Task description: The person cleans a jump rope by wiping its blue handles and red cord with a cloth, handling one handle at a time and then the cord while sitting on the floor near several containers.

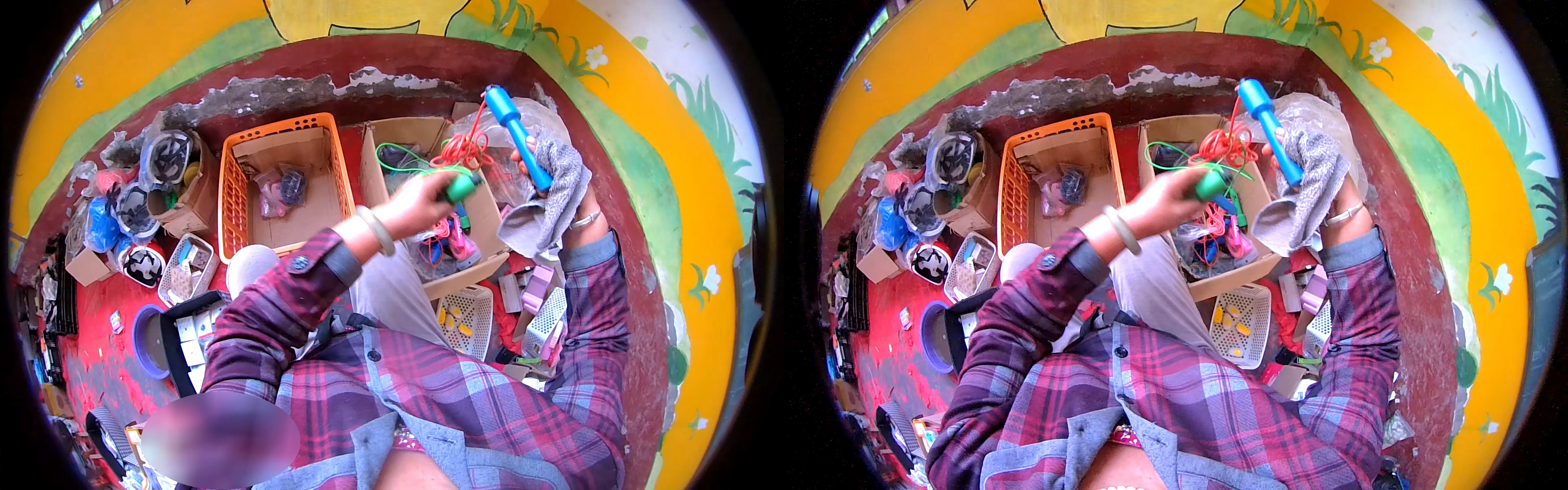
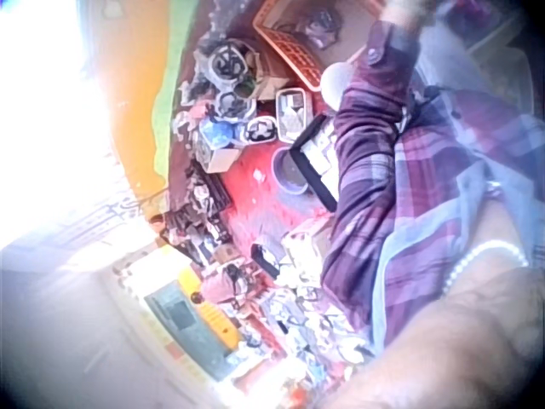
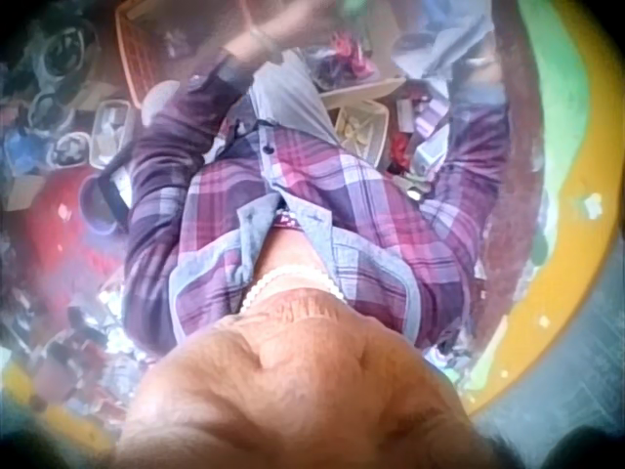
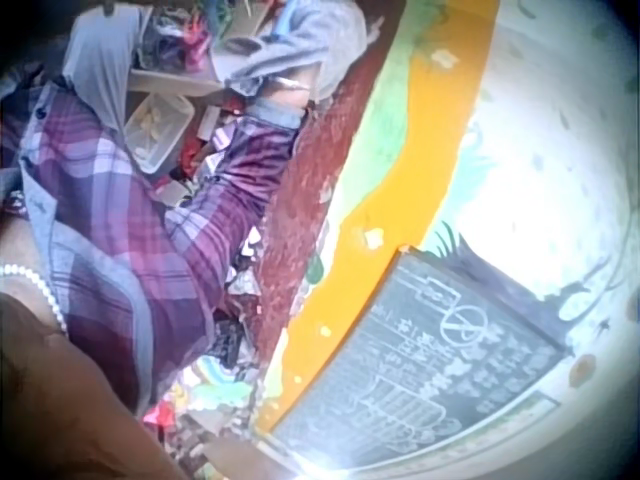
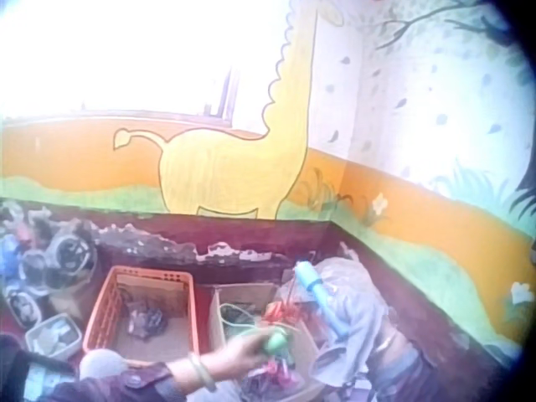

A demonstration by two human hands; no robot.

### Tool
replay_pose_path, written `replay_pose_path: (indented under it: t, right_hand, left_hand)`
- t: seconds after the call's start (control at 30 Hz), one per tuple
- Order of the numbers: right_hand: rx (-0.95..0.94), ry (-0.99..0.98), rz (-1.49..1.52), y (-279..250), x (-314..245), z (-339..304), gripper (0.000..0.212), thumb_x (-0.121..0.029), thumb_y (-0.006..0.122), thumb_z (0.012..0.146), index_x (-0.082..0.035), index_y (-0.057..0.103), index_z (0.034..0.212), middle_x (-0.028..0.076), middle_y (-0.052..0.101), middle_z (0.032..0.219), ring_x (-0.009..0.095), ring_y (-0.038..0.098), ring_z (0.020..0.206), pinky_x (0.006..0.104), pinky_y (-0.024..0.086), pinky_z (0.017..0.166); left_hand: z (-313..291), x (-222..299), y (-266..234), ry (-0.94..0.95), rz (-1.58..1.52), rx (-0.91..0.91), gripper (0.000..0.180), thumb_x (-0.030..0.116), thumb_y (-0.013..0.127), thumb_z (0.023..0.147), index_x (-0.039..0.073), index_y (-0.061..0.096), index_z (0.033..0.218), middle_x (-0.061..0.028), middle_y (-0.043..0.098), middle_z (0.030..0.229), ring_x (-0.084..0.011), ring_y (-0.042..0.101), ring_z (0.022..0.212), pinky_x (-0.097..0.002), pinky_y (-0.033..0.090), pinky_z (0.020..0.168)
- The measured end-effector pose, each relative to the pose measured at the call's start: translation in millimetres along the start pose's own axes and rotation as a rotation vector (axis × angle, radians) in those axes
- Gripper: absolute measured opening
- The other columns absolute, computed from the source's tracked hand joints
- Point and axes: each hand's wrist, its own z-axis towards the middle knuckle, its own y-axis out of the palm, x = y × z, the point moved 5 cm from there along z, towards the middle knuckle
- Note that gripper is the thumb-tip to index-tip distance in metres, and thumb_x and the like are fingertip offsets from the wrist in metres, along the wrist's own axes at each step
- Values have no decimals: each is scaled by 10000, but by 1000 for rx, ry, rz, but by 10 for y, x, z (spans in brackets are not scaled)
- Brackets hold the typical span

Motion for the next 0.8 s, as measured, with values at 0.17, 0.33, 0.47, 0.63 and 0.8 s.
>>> replay_pose_path:
  t: [0.17,0.33,0.47,0.63,0.8]
  right_hand:
    - [0,-69,43,139,-361,2,324,-322,553,897,-6,621,912,50,609,679,76,508,448,174,349,343]
    - [-43,-121,91,235,-548,-57,363,-345,525,910,5,601,962,59,606,703,70,494,439,160,350,357]
    - [92,-145,132,353,-658,-179,364,-343,528,913,11,600,961,48,589,702,53,481,456,160,346,368]
    - [-59,-121,139,474,-779,-346,353,-328,552,904,19,598,955,31,576,715,42,501,538,150,361,415]
    - [-64,-127,102,522,-833,-486,327,-314,566,899,10,590,927,37,573,747,54,525,619,152,405,506]
  left_hand:
    - [-193,55,585,-40,118,-286,447,35,605,705,45,538,1147,-195,607,1034,-360,583,991,-398,468,854]
    - [-455,-265,1075,12,321,-577,368,116,554,793,74,546,1158,-192,603,1016,-360,589,966,-413,465,846]
    - [-394,-684,1152,-82,169,-314,230,146,576,788,37,606,988,-177,637,863,-348,626,843,-427,490,778]
    - [-112,-1256,735,-246,475,-86,255,258,674,754,41,603,867,-128,576,775,-309,609,768,-385,499,689]
    - [51,-995,363,-498,37,322,347,209,727,759,26,587,1018,-112,641,989,-208,616,876,-316,486,784]
